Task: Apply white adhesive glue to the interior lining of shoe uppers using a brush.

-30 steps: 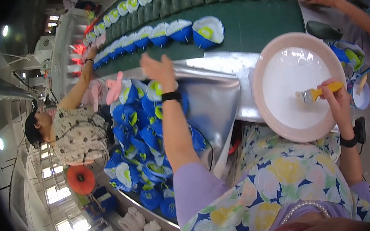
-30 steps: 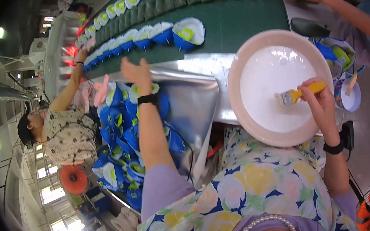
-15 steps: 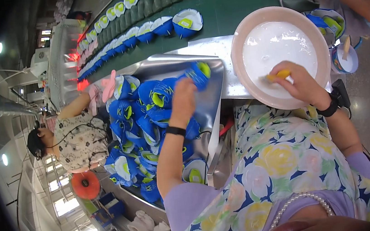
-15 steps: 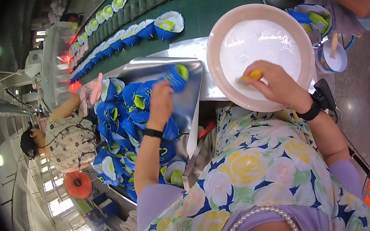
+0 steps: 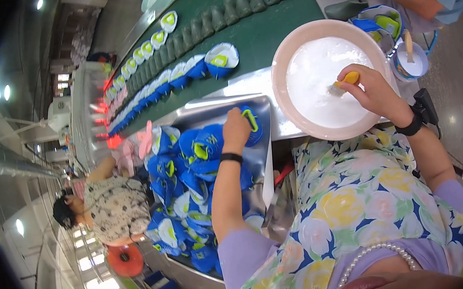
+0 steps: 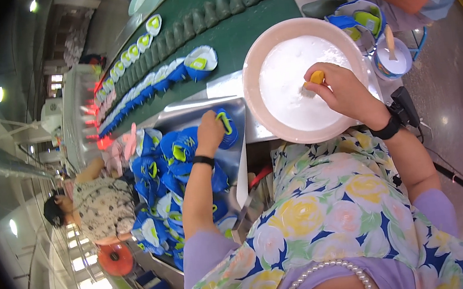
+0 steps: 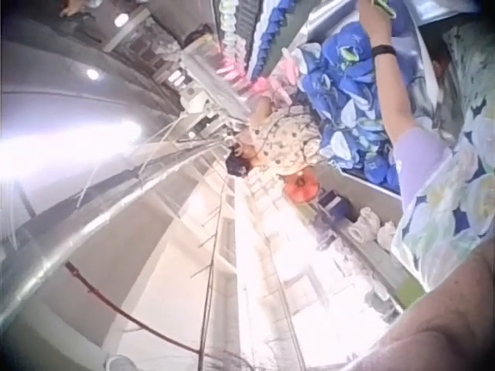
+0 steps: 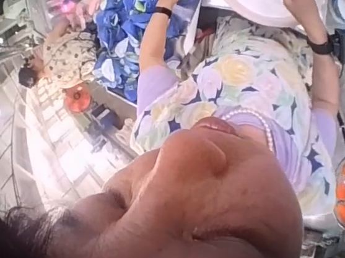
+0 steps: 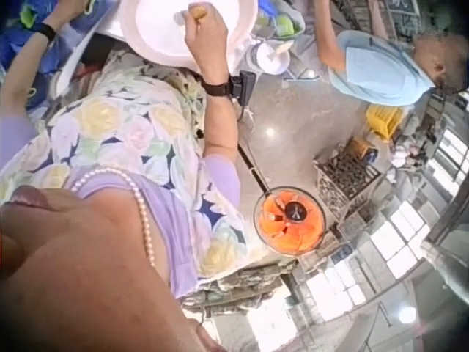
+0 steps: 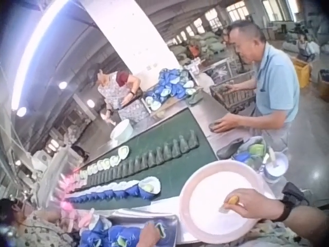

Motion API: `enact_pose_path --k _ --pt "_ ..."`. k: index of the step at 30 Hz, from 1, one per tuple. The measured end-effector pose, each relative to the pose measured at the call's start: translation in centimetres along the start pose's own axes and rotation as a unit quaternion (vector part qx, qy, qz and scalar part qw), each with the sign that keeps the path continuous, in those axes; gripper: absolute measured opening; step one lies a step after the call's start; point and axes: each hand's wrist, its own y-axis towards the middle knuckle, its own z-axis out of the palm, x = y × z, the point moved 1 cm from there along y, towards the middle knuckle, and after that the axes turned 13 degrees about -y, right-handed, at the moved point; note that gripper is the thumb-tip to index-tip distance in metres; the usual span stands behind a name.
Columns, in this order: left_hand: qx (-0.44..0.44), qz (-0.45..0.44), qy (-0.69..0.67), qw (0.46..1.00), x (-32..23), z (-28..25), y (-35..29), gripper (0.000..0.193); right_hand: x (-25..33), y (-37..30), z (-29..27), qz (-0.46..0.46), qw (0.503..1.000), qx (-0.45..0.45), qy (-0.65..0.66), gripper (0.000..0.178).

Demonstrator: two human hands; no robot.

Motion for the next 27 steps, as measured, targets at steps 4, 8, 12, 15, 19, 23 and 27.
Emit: enact_pose_path --k 4,8,12,15,19,23,27 --pt "-0.087 0.134 -0.51 0.845 -0.7 -5.9 -0.7 0.04 -2.4 -0.5 -2.1 -0.021 0.991 -0.086 -0.098 0.012" --pt "0.051 0.025 -0.699 0.713 -4.7 -8.6 -1.8 0.037 -1.6 2.5 -2.7 0.002 0.992 -0.106 0.064 0.013" --pt "0.112 0.094 -0.624 0.768 -8.7 -6.2 -0.9 0.042 1.7 5.1 -3.8 -0.065 0.975 -0.141 0.157 0.015" --pt "0.112 0.022 -0.752 0.649 -11.3 -5.5 -0.9 0.046 2.3 5.4 -3.9 -0.07 0.988 -0.064 0.12 0.017" --pt "0.026 0.109 -0.786 0.608 -13.6 -4.8 -1.6 0.056 1.3 4.5 -4.1 -0.008 0.99 -0.132 0.046 0.019" --pt "-0.214 0.379 -0.104 0.894 -10.3 -2.7 -0.7 0.054 1.2 3.4 -3.5 0.063 0.977 -0.185 0.084 0.029" --pt "-0.198 0.177 -0.694 0.669 -13.3 -1.2 -0.9 0.056 1.1 2.6 -1.7 0.152 0.968 -0.159 0.123 0.036"
